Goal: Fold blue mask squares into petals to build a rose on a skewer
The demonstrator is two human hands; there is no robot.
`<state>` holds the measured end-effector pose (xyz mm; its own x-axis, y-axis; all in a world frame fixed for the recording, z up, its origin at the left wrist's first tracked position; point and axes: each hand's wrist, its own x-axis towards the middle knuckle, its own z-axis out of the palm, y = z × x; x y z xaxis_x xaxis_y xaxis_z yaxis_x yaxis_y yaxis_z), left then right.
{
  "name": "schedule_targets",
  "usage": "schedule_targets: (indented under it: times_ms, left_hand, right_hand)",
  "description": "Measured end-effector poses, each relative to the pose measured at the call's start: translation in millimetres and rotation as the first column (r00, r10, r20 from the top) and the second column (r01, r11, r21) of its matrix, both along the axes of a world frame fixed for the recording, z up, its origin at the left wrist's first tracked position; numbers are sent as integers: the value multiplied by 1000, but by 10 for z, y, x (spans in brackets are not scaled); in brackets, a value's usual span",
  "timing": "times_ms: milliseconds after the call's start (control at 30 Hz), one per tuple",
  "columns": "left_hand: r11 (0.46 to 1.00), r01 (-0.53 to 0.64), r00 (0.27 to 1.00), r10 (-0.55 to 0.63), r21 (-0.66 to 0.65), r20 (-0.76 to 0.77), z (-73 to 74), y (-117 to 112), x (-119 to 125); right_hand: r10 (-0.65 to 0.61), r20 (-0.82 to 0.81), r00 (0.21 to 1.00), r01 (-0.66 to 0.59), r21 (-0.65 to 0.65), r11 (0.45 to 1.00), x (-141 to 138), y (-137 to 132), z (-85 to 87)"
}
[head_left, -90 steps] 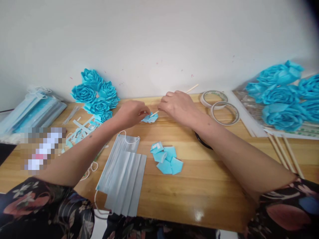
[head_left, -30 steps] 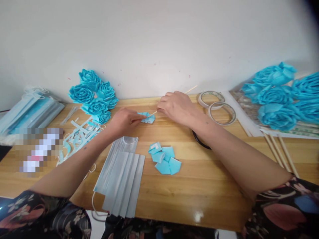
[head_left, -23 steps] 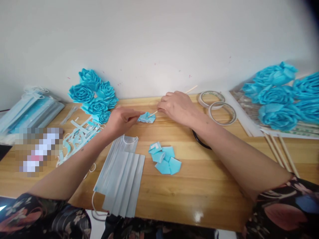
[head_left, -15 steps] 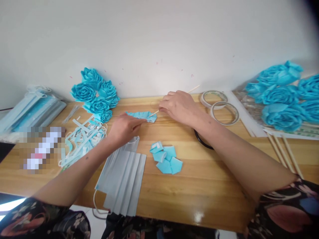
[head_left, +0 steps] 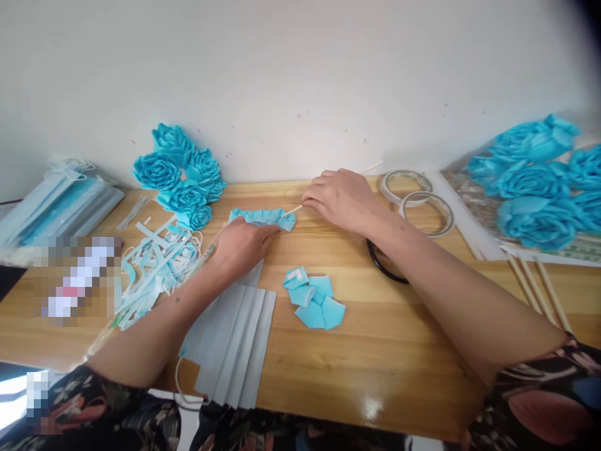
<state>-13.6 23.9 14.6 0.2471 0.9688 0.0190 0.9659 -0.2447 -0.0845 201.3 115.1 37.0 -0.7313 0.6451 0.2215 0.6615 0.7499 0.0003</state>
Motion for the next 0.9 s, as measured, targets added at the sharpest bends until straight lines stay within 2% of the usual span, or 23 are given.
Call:
schedule_targets:
  times_ms: [133,267,467,633,767,900]
  left_hand:
    - [1000,-21,1000,21,-11,2,34,-5,17]
    - [999,19,998,-21,41,61,-5,-20,-37]
    - [970,71,959,-131,234,252,-124,-96,-179]
    - [922,115,917,-241,369,317,-105,-203,-265]
    - [913,204,882,-328,353,340,-37,-358,-354]
    - [917,265,878,-358,300,318,-30,-533,-478]
  right_hand:
    - [-52,-77,996,52,2,999,64,72,-34]
    - [-39,-74,997,39,6,999,64,70,-49]
    - [-34,-119,992,38,30,999,36,39,-48]
    - [-36,-250,968,46,37,998,18,-30,59]
    - [-14,-326,945,27,37,999,33,-69,150]
    - [-37,-292,956,49,34,998,221,-66,182]
